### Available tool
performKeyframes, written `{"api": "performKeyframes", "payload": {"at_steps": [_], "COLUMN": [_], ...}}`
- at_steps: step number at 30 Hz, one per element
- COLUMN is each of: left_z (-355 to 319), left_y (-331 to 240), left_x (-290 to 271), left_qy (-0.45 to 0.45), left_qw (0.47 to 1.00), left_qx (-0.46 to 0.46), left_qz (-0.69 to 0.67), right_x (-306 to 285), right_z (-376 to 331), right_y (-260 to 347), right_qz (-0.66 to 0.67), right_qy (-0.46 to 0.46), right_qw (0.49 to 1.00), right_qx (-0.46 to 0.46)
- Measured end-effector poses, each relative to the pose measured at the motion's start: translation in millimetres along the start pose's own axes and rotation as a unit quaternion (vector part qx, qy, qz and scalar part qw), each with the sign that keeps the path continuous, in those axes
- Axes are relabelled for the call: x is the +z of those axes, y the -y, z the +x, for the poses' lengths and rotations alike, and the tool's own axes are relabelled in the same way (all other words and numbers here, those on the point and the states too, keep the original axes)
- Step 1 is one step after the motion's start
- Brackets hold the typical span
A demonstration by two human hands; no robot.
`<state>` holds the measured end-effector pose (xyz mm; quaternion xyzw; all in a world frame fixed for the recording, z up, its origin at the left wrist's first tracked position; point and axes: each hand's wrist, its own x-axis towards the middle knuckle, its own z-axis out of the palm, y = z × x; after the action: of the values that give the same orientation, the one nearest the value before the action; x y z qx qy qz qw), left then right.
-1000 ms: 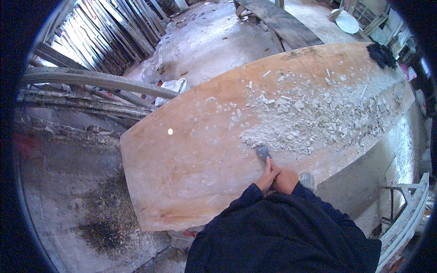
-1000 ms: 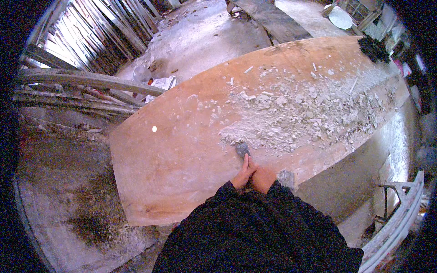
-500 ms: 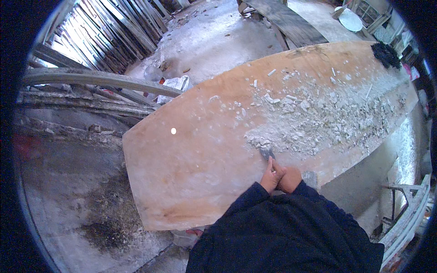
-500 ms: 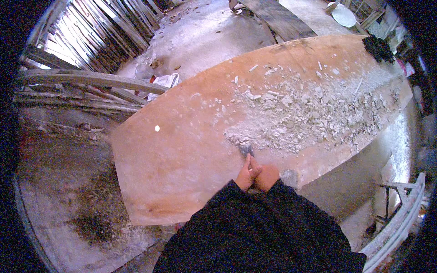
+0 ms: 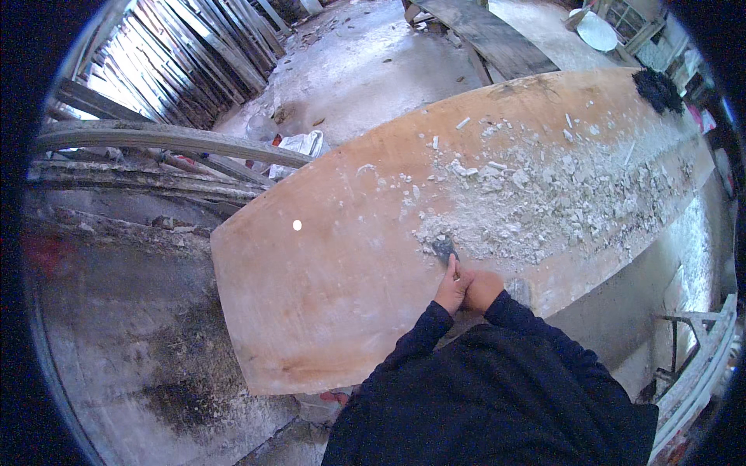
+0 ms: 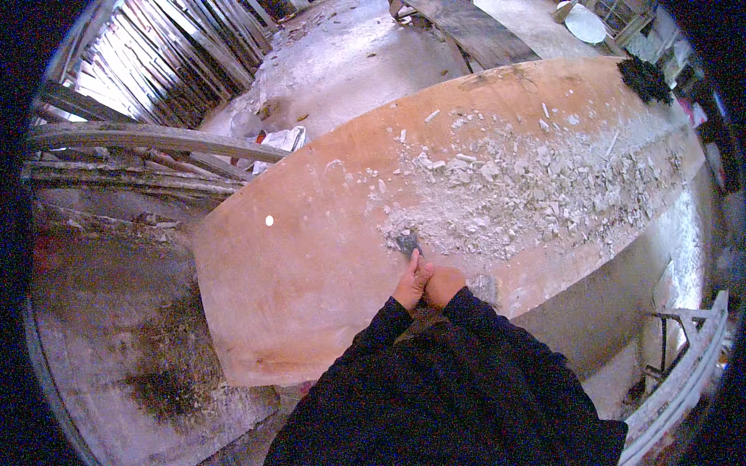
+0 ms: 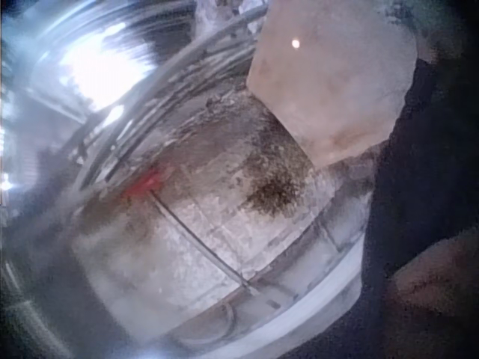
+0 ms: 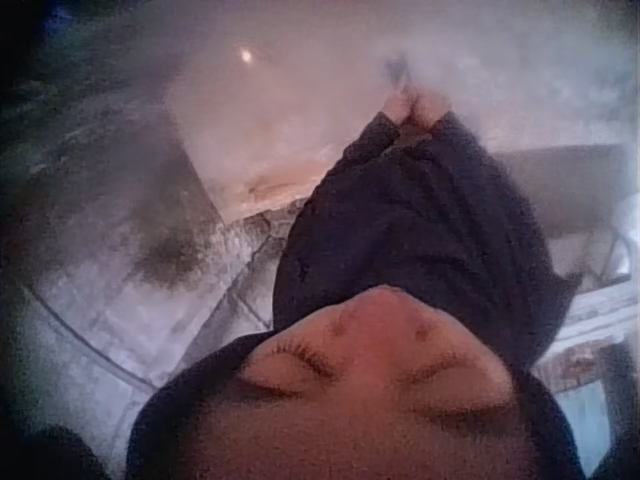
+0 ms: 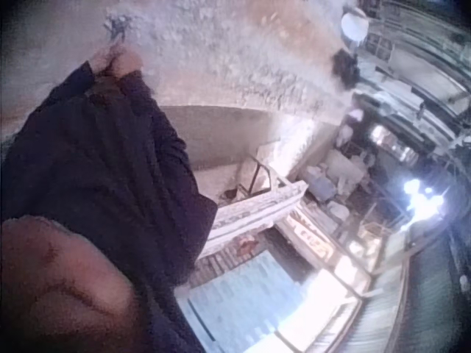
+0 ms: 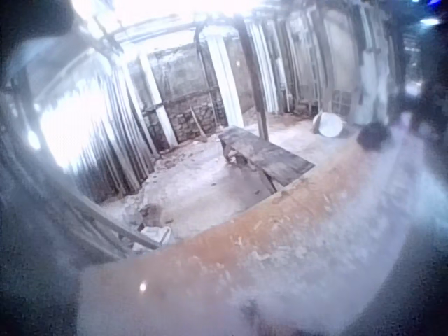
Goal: The person uses a chisel and a hammer to scrape a white powdery residue off a large flat board. They repeatedly strike the chisel with the hammer and push the chisel along the surface to dislodge and gather the residue into a pile.
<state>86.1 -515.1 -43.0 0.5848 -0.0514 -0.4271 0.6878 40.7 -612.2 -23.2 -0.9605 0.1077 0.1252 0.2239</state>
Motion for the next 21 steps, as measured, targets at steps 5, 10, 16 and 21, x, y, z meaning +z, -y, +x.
{"api": "performKeyframes", "payload": {"at_steps": [5, 10, 16, 21], "left_z": [-19.8, -31.5, -35.6, -14.5], "left_y": [22.6, 1.2, 2.5, 31.6], "left_x": [5.5, 6.6, 0.1, -21.5], "left_qy": [0.019, 0.018, -0.002, -0.03], "left_qw": [0.997, 0.997, 0.997, 0.994], "left_qx": [0.007, -0.049, -0.048, 0.054], "left_qz": [0.073, -0.056, -0.055, 0.086], "right_x": [-52.4, -37.2, -31.7, -17.0], "right_z": [-38.2, -31.6, -27.6, -13.4], "right_y": [21.6, 20.7, 25.8, 28.0], "right_qz": [0.017, 0.028, 0.012, -0.022], "right_qy": [0.028, 0.037, 0.034, 0.066], "right_qw": [0.999, 0.999, 0.999, 0.997], "right_qx": [-0.01, -0.02, -0.041, 0.013]}}
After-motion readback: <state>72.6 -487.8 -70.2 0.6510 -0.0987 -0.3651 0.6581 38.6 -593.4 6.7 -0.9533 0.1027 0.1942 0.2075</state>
